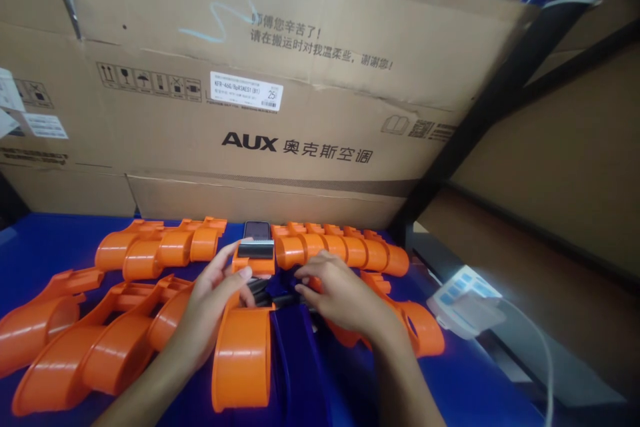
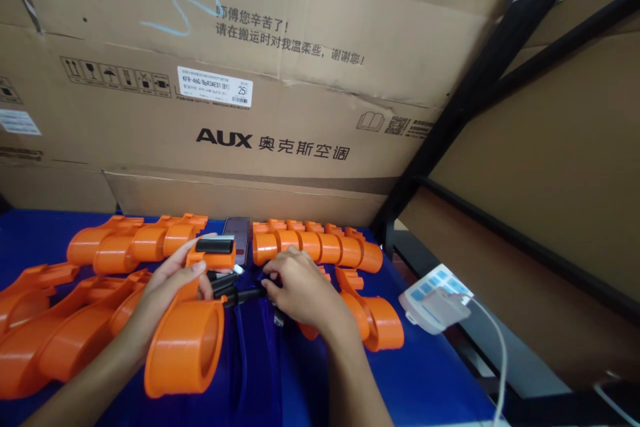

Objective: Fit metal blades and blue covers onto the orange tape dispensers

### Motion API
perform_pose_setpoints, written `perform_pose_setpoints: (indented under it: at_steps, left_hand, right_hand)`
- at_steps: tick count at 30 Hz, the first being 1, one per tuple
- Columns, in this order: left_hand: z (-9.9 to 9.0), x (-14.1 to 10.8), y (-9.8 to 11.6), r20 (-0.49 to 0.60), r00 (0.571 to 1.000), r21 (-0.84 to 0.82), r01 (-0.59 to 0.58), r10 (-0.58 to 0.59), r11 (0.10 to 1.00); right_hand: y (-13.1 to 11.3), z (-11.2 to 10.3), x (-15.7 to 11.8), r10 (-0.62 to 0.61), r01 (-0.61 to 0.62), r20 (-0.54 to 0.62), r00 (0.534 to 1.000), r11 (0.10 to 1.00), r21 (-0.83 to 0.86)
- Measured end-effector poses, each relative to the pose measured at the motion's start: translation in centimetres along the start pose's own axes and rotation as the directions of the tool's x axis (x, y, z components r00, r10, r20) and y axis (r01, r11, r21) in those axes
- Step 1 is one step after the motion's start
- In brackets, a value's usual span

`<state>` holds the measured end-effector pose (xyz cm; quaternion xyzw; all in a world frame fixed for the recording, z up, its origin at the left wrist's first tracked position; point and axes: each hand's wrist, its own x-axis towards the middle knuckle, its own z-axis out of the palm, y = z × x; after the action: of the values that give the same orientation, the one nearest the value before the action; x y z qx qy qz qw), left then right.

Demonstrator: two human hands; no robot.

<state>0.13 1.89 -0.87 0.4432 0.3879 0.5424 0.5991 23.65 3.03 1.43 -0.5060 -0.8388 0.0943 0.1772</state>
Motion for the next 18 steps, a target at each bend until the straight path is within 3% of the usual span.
perform_pose_setpoints:
  at_steps: [9, 14, 18]
  left_hand:
    - [0.03, 0.05, 0.21, -0.016, 1.000, 0.003, -0.001, 0.001, 1.000]
    - [-0.16, 0.23, -0.05, -0.002, 1.000, 0.004, 0.014, -0.014, 1.000]
    - [-0.41, 0.42, -0.18, 0.006, 0.999, 0.006, 0.034, -0.034, 0.999]
  right_hand:
    - [-0.02, 0.38, 0.61, 0.035, -0.033, 0.033, 0.999, 0.998, -0.061]
    - [-0.57, -0.08, 0.72, 0.050, -0.051, -0.026, 0.998, 0.996, -0.073]
    - [-0.86, -0.37, 0.58, 0.071, -0.076, -0.137, 0.988, 0.997, -0.028]
